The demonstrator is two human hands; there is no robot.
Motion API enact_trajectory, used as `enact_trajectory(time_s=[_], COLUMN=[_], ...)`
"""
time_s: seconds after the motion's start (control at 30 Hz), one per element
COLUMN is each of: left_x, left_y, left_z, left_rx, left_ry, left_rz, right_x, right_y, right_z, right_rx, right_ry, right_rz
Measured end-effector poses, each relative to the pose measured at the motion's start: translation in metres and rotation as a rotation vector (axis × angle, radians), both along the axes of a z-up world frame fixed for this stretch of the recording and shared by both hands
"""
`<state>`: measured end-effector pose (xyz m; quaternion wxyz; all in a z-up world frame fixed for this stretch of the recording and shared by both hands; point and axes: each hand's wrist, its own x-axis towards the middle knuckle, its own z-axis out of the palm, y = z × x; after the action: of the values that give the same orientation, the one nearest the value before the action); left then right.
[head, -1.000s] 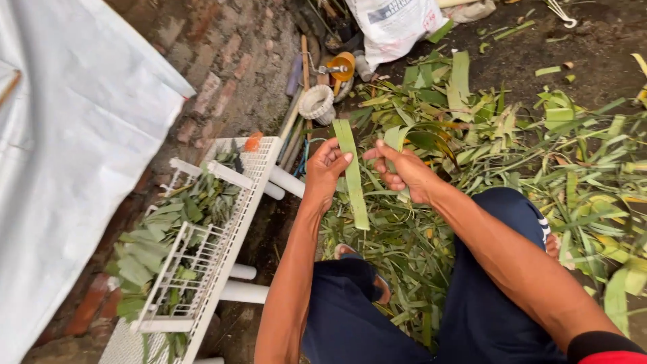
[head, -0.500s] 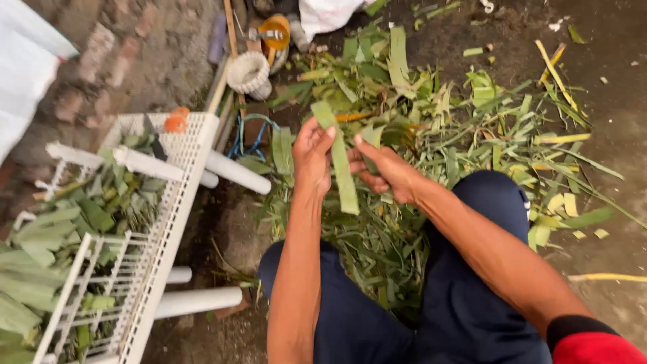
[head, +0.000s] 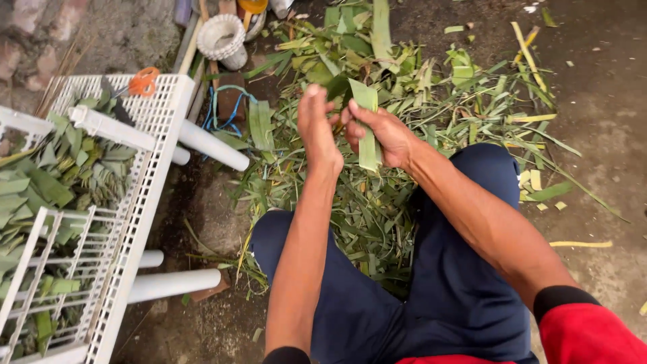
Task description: The person is tearing banana leaves into strips and trimming them using a small knife.
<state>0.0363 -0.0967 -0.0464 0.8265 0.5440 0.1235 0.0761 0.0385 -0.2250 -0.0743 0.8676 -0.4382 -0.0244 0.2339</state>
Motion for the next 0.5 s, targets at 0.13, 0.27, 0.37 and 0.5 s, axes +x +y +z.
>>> enact_trajectory(time_s=[0.13,0.27,0.37,0.5], left_x=[-0.008,-0.018,-0.028,-0.038], left_y=[-0.015,-0.025,-0.022,-0.022], left_z=[-0.027,-0.039,-0.033,-0.03], left_rx=[-0.309,-0.259,-0.16,-0.117], left_ry=[0.054,0.11,0.012,-0.161], left_rz=[-0.014,-0.135,-0.245,-0.383], right_x=[0.013,0.025,0.031,0.032], right_y=[-0.003,-0.006,-0.009,-0.011], right_z=[0.02,0.032,0.033,0.029], right_rx=[0.038,0.185,0.214,0.25], right_ry=[-0.034,-0.043,-0.057,-0.055], right_rz=[-0.135,-0.386,-0.458,-0.543])
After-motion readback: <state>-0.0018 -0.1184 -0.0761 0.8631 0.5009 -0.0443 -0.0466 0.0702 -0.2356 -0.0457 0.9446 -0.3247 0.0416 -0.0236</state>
